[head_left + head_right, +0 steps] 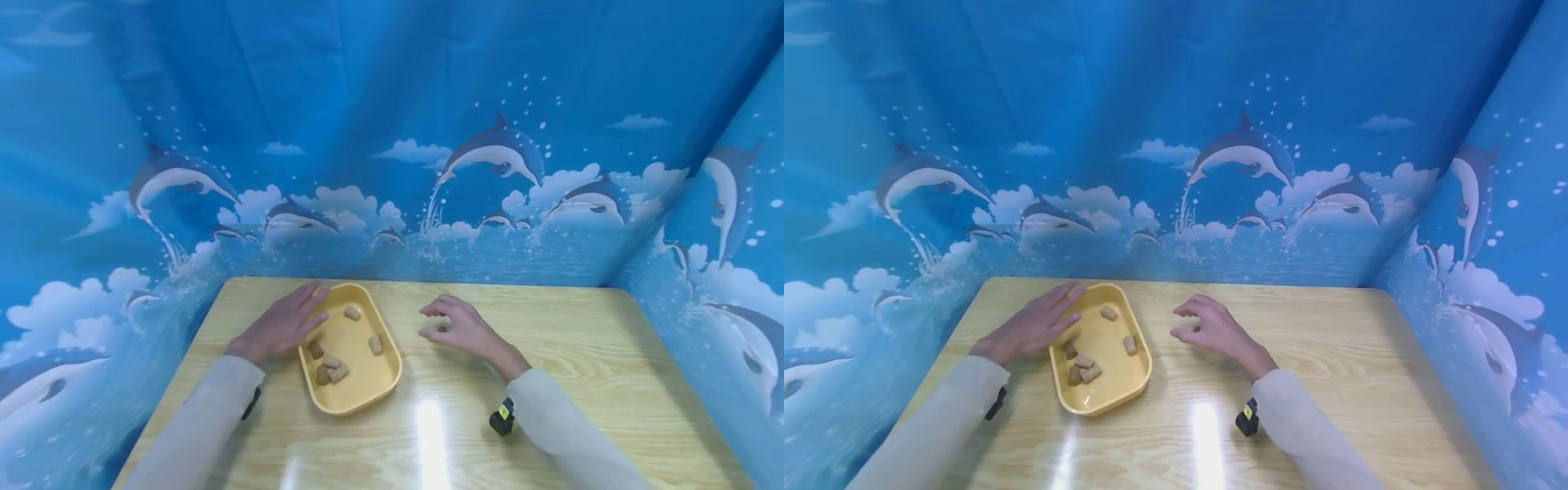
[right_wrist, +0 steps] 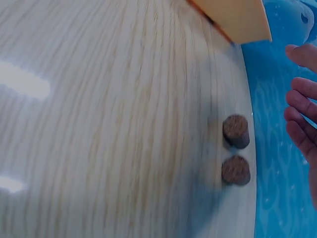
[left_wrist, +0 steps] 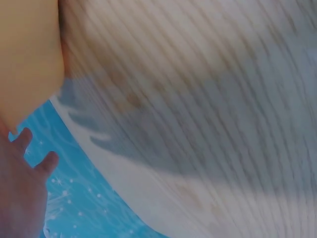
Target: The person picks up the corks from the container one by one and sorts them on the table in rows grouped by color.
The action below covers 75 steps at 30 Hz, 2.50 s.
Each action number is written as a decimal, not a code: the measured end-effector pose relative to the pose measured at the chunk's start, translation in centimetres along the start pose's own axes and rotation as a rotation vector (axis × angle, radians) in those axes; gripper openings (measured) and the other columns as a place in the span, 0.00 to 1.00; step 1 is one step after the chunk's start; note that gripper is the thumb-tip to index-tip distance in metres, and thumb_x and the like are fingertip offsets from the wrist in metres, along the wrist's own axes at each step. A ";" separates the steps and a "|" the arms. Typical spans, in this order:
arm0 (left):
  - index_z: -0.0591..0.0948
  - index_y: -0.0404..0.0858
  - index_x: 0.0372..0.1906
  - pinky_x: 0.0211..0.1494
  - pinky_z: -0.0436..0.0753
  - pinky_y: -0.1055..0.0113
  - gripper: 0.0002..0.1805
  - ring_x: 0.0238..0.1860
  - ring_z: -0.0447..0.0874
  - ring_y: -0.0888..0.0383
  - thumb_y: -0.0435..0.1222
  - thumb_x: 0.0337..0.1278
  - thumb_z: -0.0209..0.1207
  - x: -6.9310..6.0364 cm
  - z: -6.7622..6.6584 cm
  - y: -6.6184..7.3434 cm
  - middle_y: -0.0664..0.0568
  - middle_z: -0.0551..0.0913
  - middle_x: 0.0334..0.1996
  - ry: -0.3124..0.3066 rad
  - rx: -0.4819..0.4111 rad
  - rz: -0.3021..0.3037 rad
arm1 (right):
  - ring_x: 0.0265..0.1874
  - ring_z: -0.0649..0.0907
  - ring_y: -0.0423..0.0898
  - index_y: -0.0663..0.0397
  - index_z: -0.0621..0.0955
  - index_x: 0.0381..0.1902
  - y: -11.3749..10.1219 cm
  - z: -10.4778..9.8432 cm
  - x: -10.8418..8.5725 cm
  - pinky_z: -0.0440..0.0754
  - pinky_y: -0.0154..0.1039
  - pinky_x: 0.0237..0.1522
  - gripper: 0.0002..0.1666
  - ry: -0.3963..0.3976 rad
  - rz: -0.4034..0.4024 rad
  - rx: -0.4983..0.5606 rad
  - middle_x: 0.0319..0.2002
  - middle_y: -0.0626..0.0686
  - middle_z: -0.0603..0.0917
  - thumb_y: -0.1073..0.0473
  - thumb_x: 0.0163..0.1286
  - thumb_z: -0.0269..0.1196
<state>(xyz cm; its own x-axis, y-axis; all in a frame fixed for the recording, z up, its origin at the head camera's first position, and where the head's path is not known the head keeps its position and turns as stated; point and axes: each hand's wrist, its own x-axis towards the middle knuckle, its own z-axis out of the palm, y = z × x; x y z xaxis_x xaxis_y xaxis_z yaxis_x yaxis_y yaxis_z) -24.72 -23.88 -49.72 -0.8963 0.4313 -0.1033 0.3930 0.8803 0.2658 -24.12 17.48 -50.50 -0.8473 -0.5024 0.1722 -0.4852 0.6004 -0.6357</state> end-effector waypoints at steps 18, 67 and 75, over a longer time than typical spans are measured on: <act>0.48 0.47 0.91 0.88 0.54 0.32 0.40 0.89 0.48 0.36 0.61 0.89 0.35 -0.1 0.1 -0.8 0.44 0.46 0.91 0.007 0.016 0.024 | 0.61 0.85 0.48 0.50 0.87 0.65 -5.9 3.7 2.8 0.84 0.55 0.69 0.27 -0.123 -0.053 0.031 0.58 0.48 0.88 0.46 0.73 0.74; 0.48 0.51 0.91 0.90 0.47 0.33 0.38 0.90 0.45 0.38 0.61 0.89 0.33 0.0 0.6 -0.5 0.48 0.47 0.91 0.024 0.067 -0.005 | 0.46 0.82 0.36 0.46 0.91 0.57 -12.4 13.1 6.5 0.80 0.25 0.56 0.18 -0.310 -0.381 -0.315 0.47 0.43 0.88 0.52 0.71 0.74; 0.49 0.51 0.91 0.90 0.46 0.33 0.38 0.90 0.44 0.38 0.60 0.89 0.35 -0.1 0.5 -0.3 0.48 0.48 0.91 0.025 0.082 -0.012 | 0.51 0.83 0.38 0.44 0.90 0.60 -12.8 13.3 6.2 0.81 0.28 0.60 0.20 -0.323 -0.377 -0.401 0.50 0.43 0.88 0.50 0.72 0.74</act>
<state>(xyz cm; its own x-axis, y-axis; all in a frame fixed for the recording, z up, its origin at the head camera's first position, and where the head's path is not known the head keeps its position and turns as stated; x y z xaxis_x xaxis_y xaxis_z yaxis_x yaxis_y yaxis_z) -24.69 -24.10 -50.25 -0.9055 0.4164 -0.0820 0.3966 0.8990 0.1856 -20.29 -1.63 -51.30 -0.5251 -0.8494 0.0534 -0.8336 0.5006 -0.2335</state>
